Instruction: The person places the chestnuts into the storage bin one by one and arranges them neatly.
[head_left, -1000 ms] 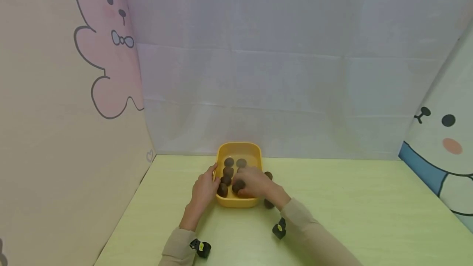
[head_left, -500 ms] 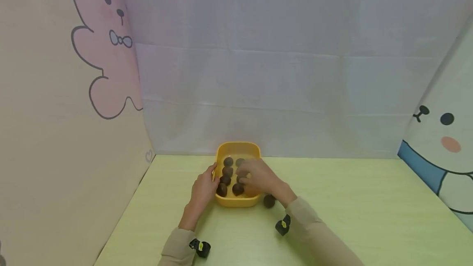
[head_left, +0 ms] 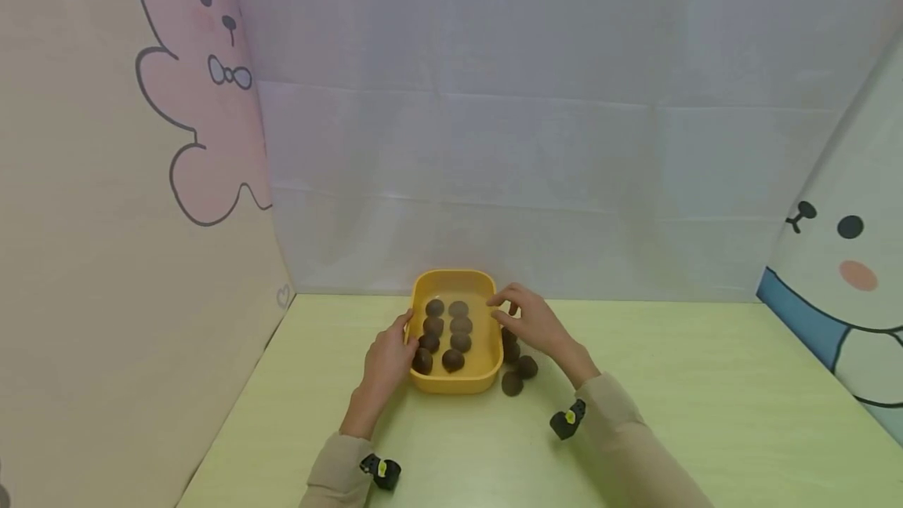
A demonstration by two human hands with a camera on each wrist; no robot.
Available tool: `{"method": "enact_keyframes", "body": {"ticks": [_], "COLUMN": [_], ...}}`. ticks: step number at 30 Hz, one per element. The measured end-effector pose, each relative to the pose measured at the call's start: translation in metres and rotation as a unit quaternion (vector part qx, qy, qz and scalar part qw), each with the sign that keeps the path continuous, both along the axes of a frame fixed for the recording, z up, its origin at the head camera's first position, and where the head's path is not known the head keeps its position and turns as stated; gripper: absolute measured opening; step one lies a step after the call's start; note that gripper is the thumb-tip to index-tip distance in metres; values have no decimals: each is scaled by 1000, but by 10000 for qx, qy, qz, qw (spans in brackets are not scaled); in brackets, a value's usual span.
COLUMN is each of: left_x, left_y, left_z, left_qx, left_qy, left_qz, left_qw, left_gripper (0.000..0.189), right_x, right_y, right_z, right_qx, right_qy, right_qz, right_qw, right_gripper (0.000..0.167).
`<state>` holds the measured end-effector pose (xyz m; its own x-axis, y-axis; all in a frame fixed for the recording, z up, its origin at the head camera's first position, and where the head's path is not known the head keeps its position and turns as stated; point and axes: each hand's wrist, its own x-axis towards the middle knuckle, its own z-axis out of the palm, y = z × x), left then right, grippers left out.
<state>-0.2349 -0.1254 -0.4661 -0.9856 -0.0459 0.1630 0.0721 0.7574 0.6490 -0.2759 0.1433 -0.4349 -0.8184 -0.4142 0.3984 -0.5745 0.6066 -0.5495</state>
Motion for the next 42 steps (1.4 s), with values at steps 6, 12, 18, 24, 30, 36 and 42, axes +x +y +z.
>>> {"method": "enact_keyframes", "body": {"ticks": [6, 12, 18, 24, 30, 36, 42], "left_x": [0, 0, 2, 3, 2, 1, 2], "left_y": [-1, -1, -1, 0, 1, 1, 0], "left_z": [0, 0, 2, 4, 3, 2, 1], "left_qx": [4, 12, 70, 122, 123, 138, 141], "left_qy": [-42, -68, -69, -101, -134, -104, -87], "left_qz": [10, 9, -14, -9, -12, 1, -30], "left_qw": [10000, 10000, 10000, 9999, 9998, 9999, 9999], "left_gripper": [51, 51, 51, 51, 51, 51, 51], "right_x": [-4, -5, -7, -11, -15, -19, -22], "right_y": [11, 17, 19, 23, 29, 32, 35], "right_z": [-10, -17, -26, -33, -39, -46, -49], "right_qx": [-122, -141, -74, 87, 267, 364, 462], "right_qy": [4, -297, -540, -807, -1178, -1512, -1134], "right_qz": [-202, -282, -330, -325, -127, -42, -52], "right_qw": [9997, 9991, 9980, 9962, 9926, 9878, 9925], "right_gripper": [16, 14, 16, 22, 33, 41, 35]}}
